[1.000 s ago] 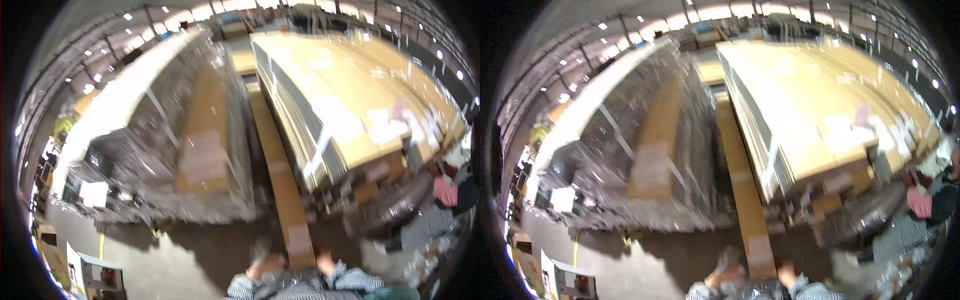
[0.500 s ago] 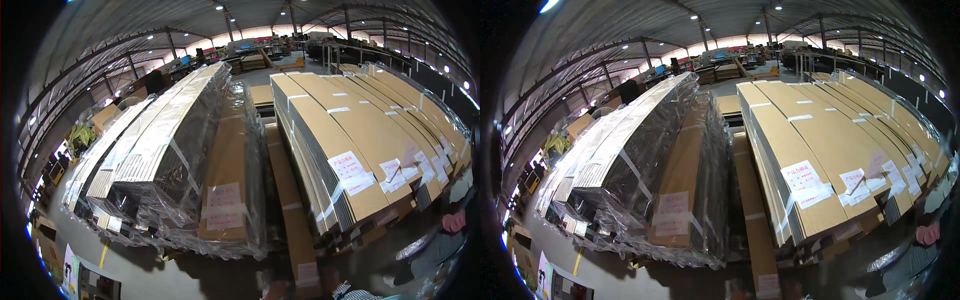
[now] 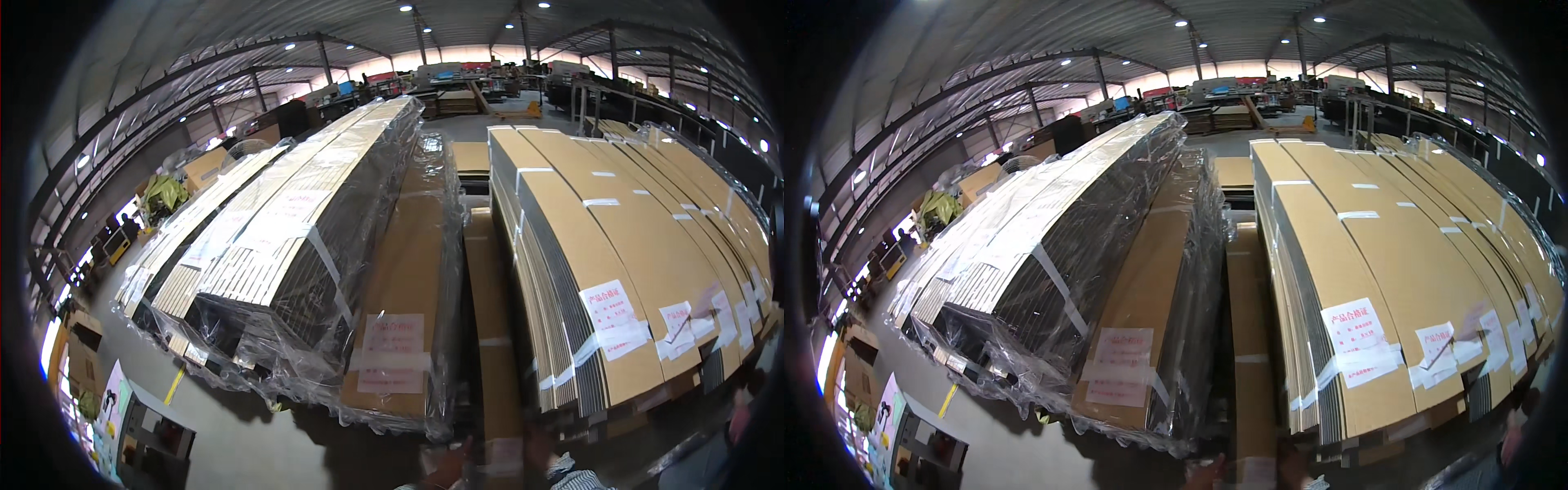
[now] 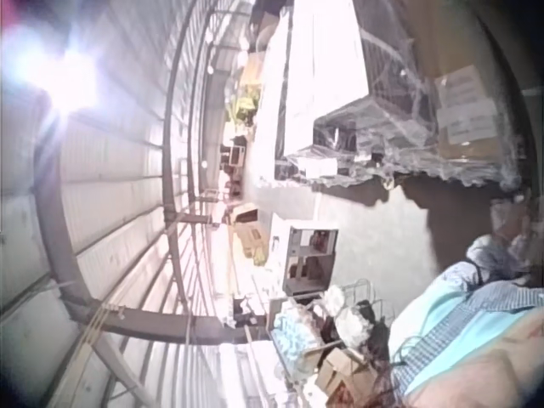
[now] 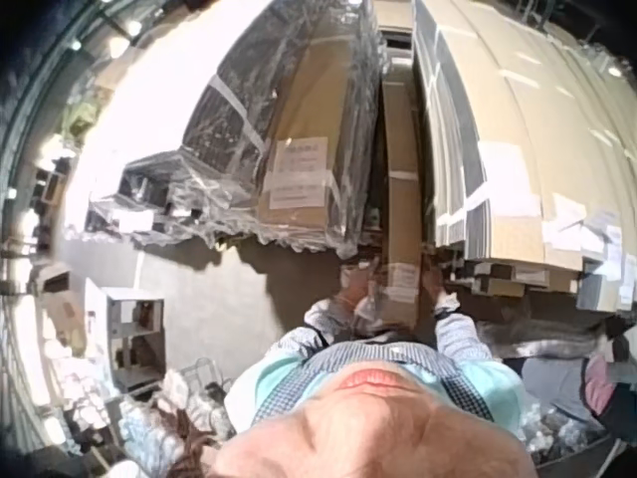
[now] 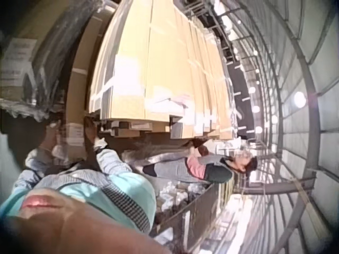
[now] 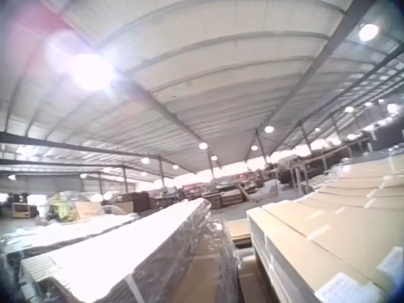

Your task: Manually placing long rectangular products into plastic protective sleeves and organizing them onto stacks in a manufacturing environment.

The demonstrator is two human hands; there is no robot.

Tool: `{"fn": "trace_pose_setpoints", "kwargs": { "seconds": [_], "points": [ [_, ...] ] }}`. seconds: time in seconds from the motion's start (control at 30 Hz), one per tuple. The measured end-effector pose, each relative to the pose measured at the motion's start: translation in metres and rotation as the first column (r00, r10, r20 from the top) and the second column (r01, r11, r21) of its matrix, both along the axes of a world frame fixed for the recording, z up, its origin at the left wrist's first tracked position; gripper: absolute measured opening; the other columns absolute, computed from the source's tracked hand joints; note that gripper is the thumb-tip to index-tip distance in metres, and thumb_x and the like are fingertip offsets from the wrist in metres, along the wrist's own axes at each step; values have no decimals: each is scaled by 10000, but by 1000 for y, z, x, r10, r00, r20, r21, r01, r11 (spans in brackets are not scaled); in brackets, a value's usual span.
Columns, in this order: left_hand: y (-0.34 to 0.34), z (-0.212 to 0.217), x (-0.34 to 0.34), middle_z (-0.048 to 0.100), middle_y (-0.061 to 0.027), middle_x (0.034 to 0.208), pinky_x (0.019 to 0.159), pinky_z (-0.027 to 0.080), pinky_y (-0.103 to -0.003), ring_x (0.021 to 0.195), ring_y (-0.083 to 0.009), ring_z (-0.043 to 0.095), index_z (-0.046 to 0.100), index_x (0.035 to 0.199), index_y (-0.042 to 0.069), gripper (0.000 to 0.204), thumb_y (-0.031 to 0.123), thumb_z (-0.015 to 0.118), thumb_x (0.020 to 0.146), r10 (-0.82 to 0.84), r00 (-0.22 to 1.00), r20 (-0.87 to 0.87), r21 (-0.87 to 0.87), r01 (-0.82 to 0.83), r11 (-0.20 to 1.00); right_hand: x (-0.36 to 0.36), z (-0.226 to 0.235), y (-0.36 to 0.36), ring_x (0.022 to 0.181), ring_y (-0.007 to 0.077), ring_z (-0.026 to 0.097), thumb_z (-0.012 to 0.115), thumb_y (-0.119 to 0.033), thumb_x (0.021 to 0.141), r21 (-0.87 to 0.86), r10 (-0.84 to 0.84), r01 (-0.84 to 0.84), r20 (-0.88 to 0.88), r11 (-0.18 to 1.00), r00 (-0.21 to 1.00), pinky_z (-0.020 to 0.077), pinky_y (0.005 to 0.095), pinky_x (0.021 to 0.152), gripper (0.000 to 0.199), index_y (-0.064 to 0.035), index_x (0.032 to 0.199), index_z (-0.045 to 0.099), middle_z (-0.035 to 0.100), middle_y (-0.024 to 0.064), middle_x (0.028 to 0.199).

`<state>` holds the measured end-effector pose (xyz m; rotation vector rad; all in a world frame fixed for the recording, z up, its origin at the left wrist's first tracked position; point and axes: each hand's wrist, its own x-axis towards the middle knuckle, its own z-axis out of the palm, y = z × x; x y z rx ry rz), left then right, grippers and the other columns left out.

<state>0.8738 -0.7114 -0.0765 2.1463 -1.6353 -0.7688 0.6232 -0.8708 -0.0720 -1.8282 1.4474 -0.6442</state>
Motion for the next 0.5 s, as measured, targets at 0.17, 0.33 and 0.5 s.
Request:
{"fn": "trace_pose_setpoints", "kwargs": {
  "seconds": [0.17,0.33,0.5],
  "points": [
    [-11,26,-16,711,-170,1080,757,536,-404,871,-358,695,489,1439,137,610,128,630,846,138,981,-135,-103,-153,983,8,3,-12,1036,367,666,652,-121,872,25,-9,9,-33,1000,999,516,414,872,294,-32,1152,670,689,226,1086],
    [-9,42,-18,699,-166,1109,814,527,-401,916,-358,684,504,1414,123,577,176,644,856,198,965,-175,-127,-221,967,21,10,-16,1038,362,668,650,-118,874,38,15,-13,-41,999,999,515,410,877,295,-30,1155,667,689,227,1090],
    [7,59,-28,687,-161,1139,872,517,-398,962,-358,673,519,1389,109,553,224,658,867,238,946,-222,-161,-276,948,30,18,1,1040,357,670,648,-116,876,50,42,-40,-42,998,998,515,406,881,296,-28,1159,664,689,229,1094]
  ]
}}
